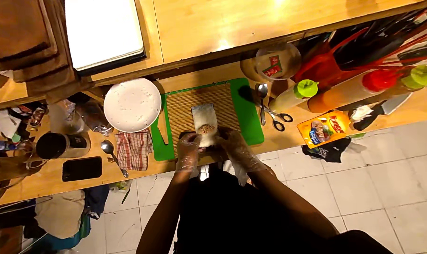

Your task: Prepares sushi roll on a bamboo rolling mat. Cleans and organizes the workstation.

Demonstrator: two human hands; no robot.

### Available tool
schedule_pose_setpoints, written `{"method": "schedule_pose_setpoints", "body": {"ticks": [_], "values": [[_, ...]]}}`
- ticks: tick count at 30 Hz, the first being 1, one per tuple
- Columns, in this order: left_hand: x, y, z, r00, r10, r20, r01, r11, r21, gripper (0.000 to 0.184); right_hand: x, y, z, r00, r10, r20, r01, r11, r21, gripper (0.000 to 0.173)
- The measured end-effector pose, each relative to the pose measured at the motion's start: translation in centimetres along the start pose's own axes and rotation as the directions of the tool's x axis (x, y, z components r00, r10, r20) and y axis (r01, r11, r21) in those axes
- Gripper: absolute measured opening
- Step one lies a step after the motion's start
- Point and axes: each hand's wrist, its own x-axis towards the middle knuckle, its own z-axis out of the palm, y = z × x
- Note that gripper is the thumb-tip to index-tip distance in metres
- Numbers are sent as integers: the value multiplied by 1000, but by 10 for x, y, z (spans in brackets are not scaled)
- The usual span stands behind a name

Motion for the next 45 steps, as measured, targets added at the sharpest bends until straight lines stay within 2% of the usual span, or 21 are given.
{"method": "schedule_pose_setpoints", "body": {"ticks": [11, 21, 23, 25, 26, 27, 29, 30, 31, 32, 35, 38, 41, 42, 45], "values": [[-14, -14, -4, 1000, 8, -19, -9, 998, -61, 26, -8, 12, -2, 993, -98, 64, 100, 994, -42, 47], [-21, -15, 1, 999, -28, -30, 23, 988, -151, 28, -17, 11, -4, 990, -124, 69, 120, 991, 62, 47], [-22, -17, -2, 1000, -9, -17, 8, 993, -114, 29, -18, 10, -6, 990, -121, 78, 125, 991, -55, 48], [-26, -21, -17, 997, 70, 10, -71, 993, 90, 37, -25, 2, -14, 993, -95, 64, 113, 910, -399, 49], [-31, -23, -27, 990, 139, 14, -138, 957, 255, 43, -31, -1, -20, 990, -136, 48, 139, 811, -568, 50], [-34, -26, -37, 972, 234, 15, -217, 877, 428, 49, -36, -1, -28, 974, -221, 43, 190, 703, -686, 52], [-32, -38, -56, 902, 426, 74, -338, 589, 734, 56, -36, 5, -46, 923, -374, 88, 287, 519, -805, 52], [-25, -49, -66, 860, 494, 127, -368, 429, 825, 58, -31, 13, -55, 897, -424, 125, 325, 440, -837, 50], [-17, -60, -74, 822, 540, 179, -396, 317, 862, 60, -24, 19, -61, 879, -447, 164, 351, 377, -857, 47], [-10, -66, -81, 800, 555, 229, -426, 256, 868, 59, -17, 24, -65, 863, -462, 205, 386, 340, -858, 45], [-2, -66, -90, 795, 517, 318, -488, 233, 841, 53, -4, 28, -77, 838, -456, 300, 461, 295, -837, 45], [0, -71, -90, 750, 562, 348, -553, 245, 796, 48, 2, 28, -86, 817, -450, 360, 508, 267, -819, 42], [3, -72, -92, 733, 567, 375, -588, 253, 768, 47, 2, 26, -89, 805, -457, 379, 526, 254, -812, 36], [5, -72, -92, 714, 581, 389, -600, 224, 768, 47, 3, 25, -88, 803, -456, 383, 528, 246, -813, 36], [9, -71, -84, 599, 656, 459, -674, 104, 731, 43, 1, 23, -77, 761, -480, 436, 586, 222, -779, 40]]}}
